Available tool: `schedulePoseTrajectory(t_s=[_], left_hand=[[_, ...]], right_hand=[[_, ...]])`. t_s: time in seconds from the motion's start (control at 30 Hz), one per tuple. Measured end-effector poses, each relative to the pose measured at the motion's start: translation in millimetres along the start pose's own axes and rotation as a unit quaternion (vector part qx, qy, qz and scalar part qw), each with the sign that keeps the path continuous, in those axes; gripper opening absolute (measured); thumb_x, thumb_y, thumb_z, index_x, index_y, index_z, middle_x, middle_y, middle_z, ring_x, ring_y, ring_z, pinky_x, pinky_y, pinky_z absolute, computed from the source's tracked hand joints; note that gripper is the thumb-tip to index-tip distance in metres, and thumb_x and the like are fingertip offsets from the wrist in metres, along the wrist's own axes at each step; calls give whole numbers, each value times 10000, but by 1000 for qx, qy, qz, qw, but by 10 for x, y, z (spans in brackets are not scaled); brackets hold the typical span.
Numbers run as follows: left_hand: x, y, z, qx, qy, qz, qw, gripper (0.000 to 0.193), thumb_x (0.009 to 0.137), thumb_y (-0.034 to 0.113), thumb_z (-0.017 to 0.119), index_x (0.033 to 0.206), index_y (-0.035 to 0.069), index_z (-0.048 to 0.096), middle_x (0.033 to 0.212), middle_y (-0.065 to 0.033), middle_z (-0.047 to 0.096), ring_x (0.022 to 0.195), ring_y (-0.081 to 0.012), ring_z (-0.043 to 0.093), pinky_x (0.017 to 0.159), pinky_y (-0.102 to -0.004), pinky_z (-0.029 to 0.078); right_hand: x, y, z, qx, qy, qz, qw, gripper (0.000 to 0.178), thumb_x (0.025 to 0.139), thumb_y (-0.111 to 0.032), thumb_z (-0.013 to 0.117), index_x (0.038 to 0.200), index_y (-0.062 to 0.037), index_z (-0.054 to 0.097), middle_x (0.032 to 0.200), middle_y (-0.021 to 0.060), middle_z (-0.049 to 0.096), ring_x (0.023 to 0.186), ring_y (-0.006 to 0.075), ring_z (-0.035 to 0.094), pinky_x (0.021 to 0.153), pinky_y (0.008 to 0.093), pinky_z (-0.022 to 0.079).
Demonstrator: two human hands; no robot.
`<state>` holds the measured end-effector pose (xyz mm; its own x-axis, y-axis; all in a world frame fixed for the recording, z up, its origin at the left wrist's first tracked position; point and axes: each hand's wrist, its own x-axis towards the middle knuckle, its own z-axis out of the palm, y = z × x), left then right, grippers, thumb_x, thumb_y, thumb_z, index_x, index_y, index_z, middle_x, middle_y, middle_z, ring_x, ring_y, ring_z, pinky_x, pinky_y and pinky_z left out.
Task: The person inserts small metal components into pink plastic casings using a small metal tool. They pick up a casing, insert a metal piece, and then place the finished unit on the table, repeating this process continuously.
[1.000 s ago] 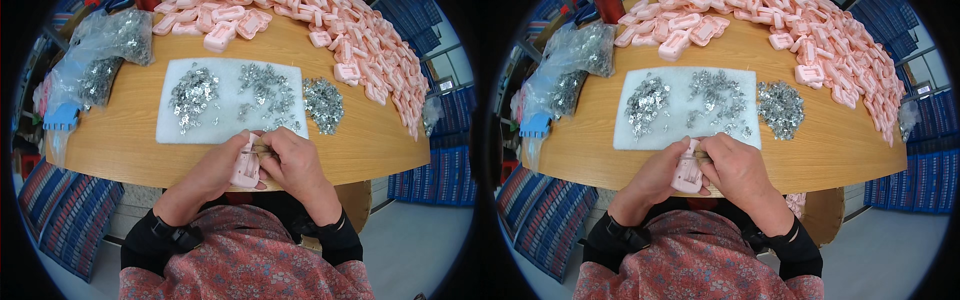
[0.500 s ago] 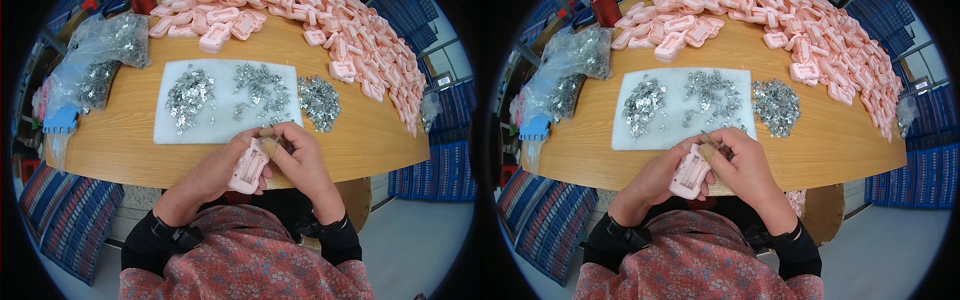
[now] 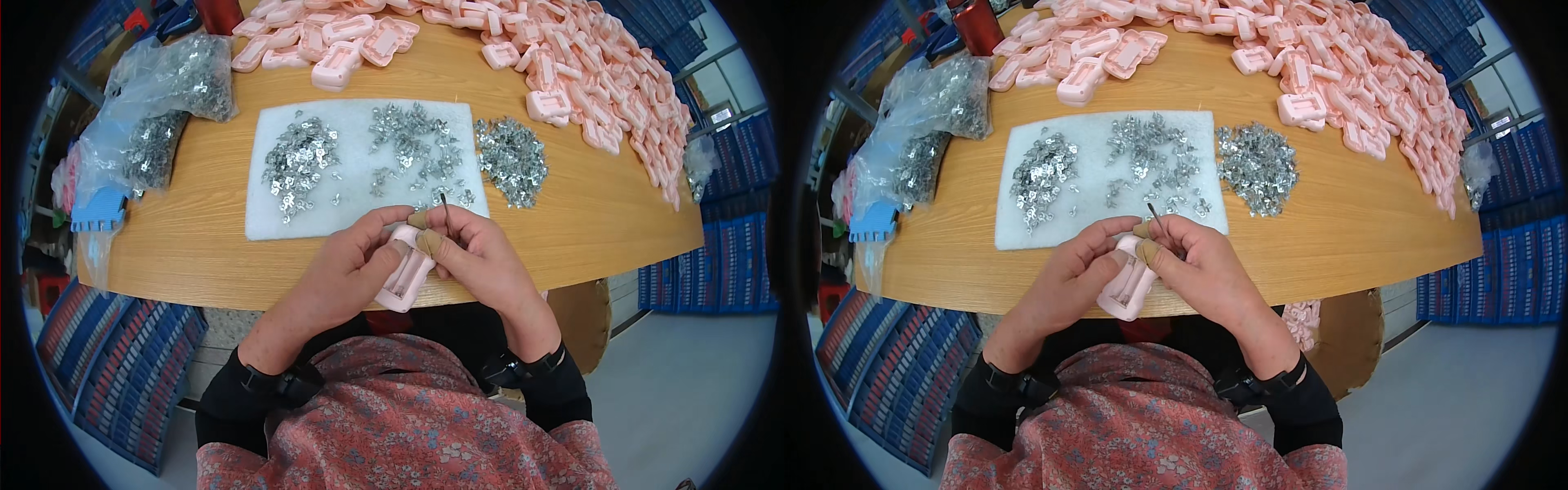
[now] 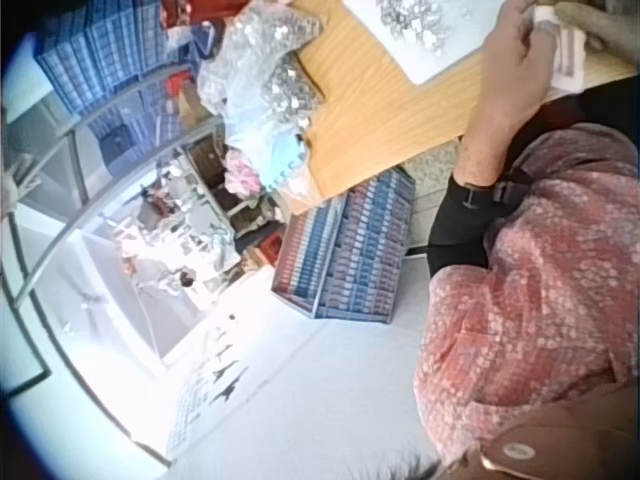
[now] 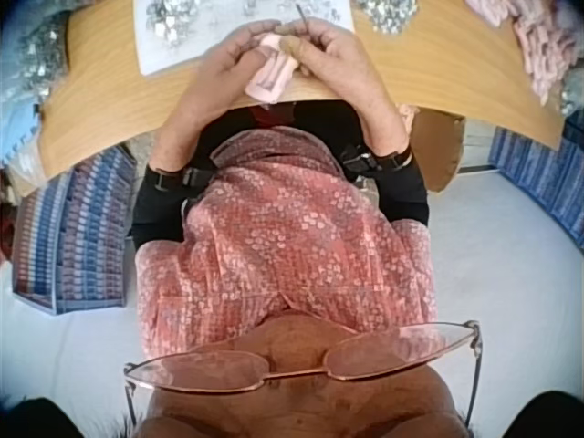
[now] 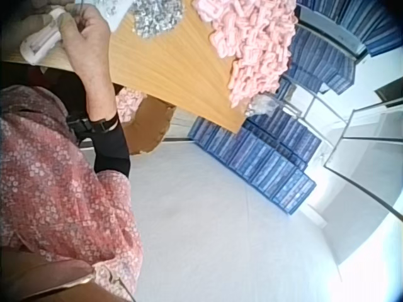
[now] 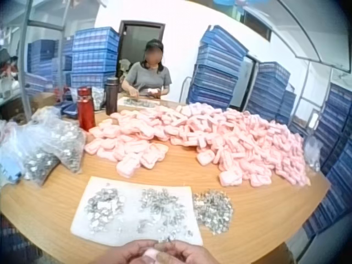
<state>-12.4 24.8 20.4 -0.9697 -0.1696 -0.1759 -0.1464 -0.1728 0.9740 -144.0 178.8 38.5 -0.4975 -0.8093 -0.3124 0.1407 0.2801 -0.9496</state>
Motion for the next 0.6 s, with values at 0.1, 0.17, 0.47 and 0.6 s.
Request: schedulePoseTrajectory(t_s=[0.1,0.17,0.47,0.6], left_hand=[[1,30,17,105,-5,0,994,448,989,57,490,1430,12,429,1037,-23,629,907,-78,588,803,-241,487],[2,136,40,173,-13,-13,985,464,980,56,506,1436,21,426,1001,-31,630,859,-76,578,768,-247,485],[99,-85,19,-55,27,-44,997,385,1018,183,429,1357,11,490,870,-53,597,659,-133,548,609,-267,461],[62,29,-84,-357,-39,-145,922,379,1045,286,399,1330,56,492,830,-15,517,629,-105,472,554,-241,377]], right_hand=[[-19,20,-3,-10,4,-2,1000,225,964,-164,627,1096,19,634,891,-14,636,787,33,542,715,208,466],[-35,26,-22,-15,4,1,1000,211,963,-160,623,1076,18,634,884,-14,633,780,35,541,710,213,467],[-87,-50,26,99,47,-46,993,192,991,-172,606,1044,12,622,786,-60,530,683,3,426,587,188,367],[-28,92,2,32,71,-96,992,131,957,-100,631,1035,5,617,766,-61,502,669,15,409,588,195,365]])
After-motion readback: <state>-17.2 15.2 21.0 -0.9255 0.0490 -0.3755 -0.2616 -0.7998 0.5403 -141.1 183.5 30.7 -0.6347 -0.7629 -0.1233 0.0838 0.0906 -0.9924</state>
